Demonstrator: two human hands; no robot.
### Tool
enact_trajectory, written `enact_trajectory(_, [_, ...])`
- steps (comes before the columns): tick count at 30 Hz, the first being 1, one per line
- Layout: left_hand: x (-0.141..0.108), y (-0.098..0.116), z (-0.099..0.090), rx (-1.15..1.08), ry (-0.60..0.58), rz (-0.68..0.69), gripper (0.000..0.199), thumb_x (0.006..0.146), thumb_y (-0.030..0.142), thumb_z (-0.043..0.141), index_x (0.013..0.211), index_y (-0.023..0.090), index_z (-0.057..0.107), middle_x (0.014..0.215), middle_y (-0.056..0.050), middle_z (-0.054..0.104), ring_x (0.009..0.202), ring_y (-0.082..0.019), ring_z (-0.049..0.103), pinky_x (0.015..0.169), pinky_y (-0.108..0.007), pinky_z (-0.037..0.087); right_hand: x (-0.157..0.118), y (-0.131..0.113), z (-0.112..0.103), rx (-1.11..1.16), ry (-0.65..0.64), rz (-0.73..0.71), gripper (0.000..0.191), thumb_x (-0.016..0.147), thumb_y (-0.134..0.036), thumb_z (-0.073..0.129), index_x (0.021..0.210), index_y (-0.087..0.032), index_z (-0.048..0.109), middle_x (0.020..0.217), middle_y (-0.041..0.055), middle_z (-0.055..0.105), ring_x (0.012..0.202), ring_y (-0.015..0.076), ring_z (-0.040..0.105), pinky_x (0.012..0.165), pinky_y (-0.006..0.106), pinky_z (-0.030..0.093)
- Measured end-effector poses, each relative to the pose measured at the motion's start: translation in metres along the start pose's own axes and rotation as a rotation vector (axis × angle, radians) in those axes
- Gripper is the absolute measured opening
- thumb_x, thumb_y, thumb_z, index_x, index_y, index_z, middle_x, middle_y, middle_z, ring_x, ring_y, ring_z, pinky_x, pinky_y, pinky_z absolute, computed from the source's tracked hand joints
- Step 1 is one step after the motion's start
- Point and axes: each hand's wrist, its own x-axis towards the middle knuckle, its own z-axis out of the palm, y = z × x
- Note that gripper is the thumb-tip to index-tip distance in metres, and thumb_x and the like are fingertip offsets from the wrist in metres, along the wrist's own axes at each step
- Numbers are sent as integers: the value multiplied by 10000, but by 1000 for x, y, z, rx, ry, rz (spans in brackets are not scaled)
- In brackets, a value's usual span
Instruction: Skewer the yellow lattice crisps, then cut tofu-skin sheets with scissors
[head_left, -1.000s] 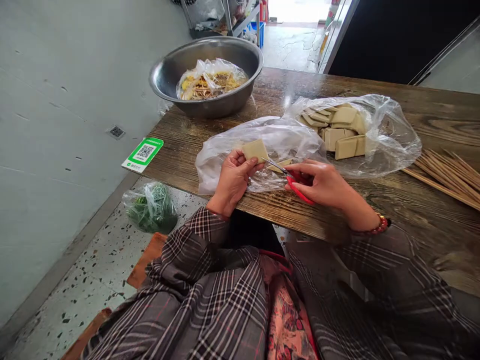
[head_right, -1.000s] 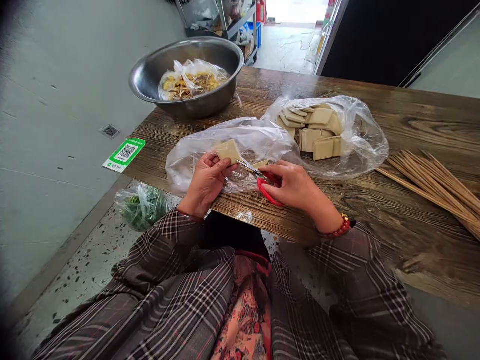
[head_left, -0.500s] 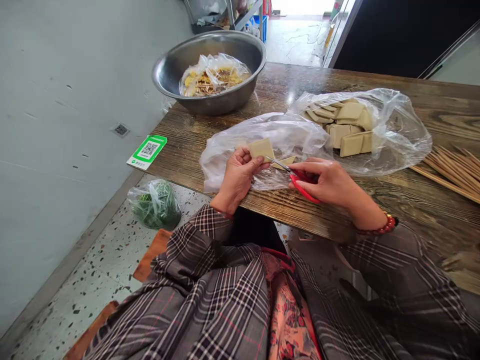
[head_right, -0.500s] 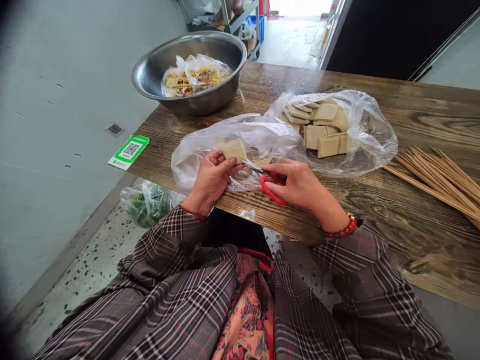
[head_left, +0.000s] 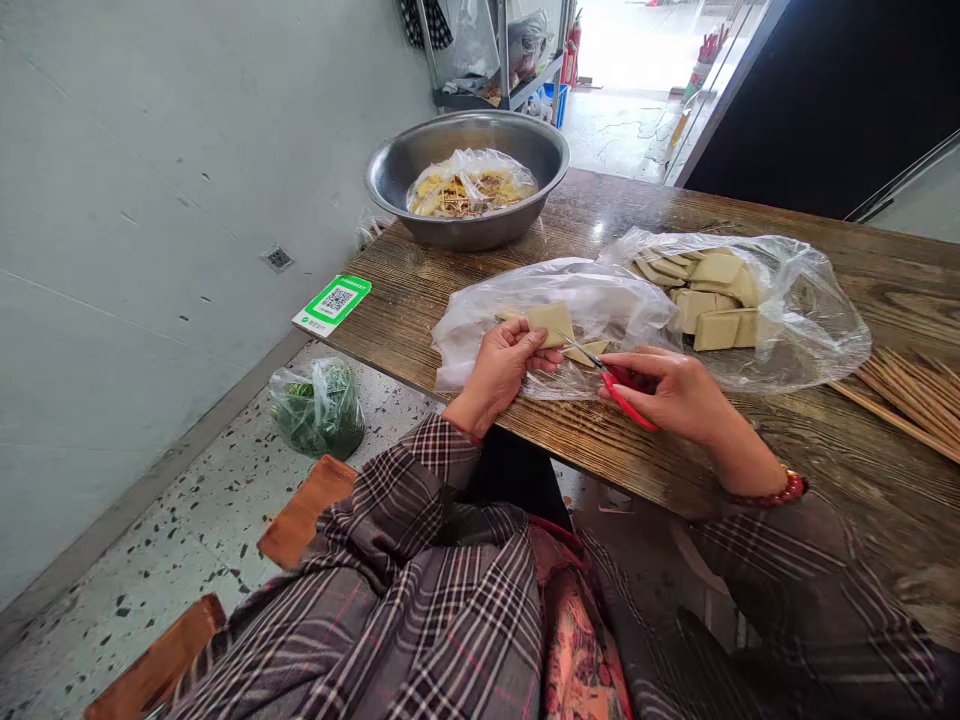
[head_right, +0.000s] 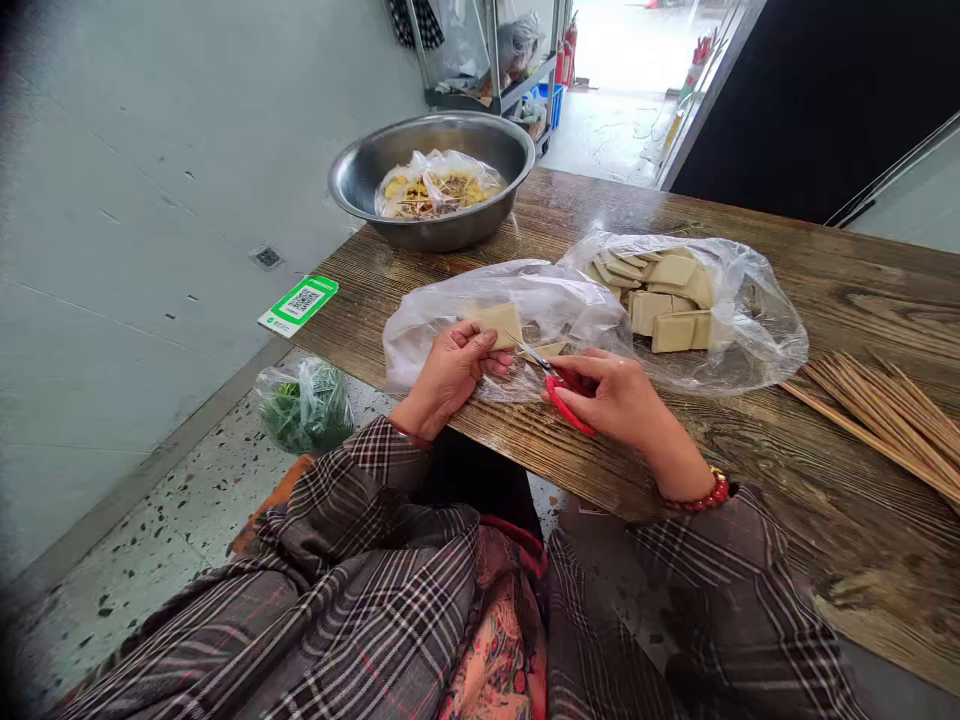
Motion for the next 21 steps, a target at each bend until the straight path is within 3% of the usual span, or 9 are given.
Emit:
enact_trajectory(11, [-4,3,5,87,-81,1,380,683,410,821,827,107,643,671,-23,709,539,-98,650,505,-186,520,1,3,3,34,-19,1,384,838,-400,682,1135,-165,749,764,47,674,619,152,541,578,294,415])
enact_trajectory(21, [-6,5,4,83,-95,-20,430,687,440,818,888,104,641,695,-33,716,547,-103,656,518,-189,529,-1,3,3,61,-25,7,344,850,-375,658,1112,-179,763,763,46,670,632,159,553,591,302,422])
